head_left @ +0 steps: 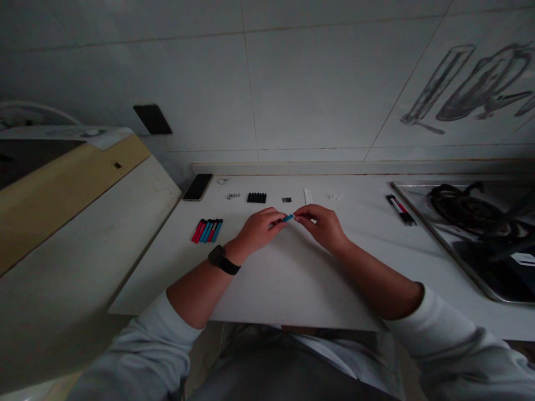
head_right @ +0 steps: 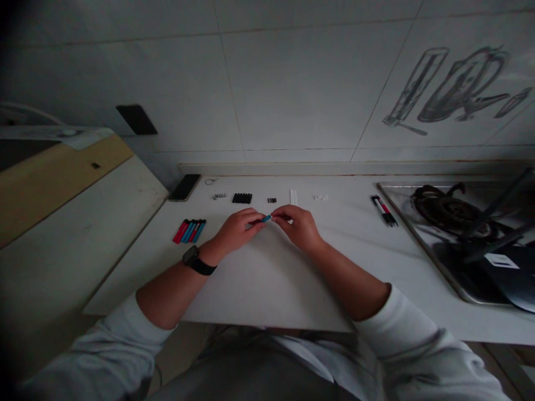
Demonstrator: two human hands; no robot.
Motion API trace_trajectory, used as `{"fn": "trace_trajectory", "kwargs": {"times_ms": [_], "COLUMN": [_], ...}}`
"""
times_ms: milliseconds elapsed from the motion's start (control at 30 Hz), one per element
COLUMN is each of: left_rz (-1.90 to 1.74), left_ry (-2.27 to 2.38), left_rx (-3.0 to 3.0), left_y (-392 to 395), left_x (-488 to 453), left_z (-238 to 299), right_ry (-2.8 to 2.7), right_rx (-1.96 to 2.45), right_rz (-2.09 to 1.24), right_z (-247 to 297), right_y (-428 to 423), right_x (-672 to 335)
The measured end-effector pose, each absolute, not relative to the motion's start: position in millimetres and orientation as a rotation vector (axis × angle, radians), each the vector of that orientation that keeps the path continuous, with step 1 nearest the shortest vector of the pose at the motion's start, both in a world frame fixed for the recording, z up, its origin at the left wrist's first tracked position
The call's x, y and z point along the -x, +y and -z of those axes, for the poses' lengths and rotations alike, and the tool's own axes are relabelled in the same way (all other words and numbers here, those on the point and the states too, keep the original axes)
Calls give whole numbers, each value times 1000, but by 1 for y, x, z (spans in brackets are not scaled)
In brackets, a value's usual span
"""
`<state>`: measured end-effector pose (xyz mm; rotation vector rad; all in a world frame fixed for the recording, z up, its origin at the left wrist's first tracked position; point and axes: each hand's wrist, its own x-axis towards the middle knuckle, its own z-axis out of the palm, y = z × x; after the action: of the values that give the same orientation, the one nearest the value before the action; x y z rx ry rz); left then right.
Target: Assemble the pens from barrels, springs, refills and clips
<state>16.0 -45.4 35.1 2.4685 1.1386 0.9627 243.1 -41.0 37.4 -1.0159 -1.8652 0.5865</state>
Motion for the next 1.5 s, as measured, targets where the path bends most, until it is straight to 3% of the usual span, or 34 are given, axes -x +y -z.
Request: {"fn": "trace_trajectory", "kwargs": {"times_ms": [500,1133,1500], "left_rz": [-953,-949,-907], "left_ry": [1103,1160,1177], "left_rx": [-2488,-2381,-2320], "left_y": [-48,-46,-44], "left_x": [-19,-19,-18], "left_z": [-38,-37,-37], "right_ry": [-1930,-1698,-1778], "right_rx": [930,866,899], "right_rz": [-433,-949,-851], "right_z": [-37,-34,-39], "right_y": [-40,-38,-40], "right_x": [-245,-243,-246]}}
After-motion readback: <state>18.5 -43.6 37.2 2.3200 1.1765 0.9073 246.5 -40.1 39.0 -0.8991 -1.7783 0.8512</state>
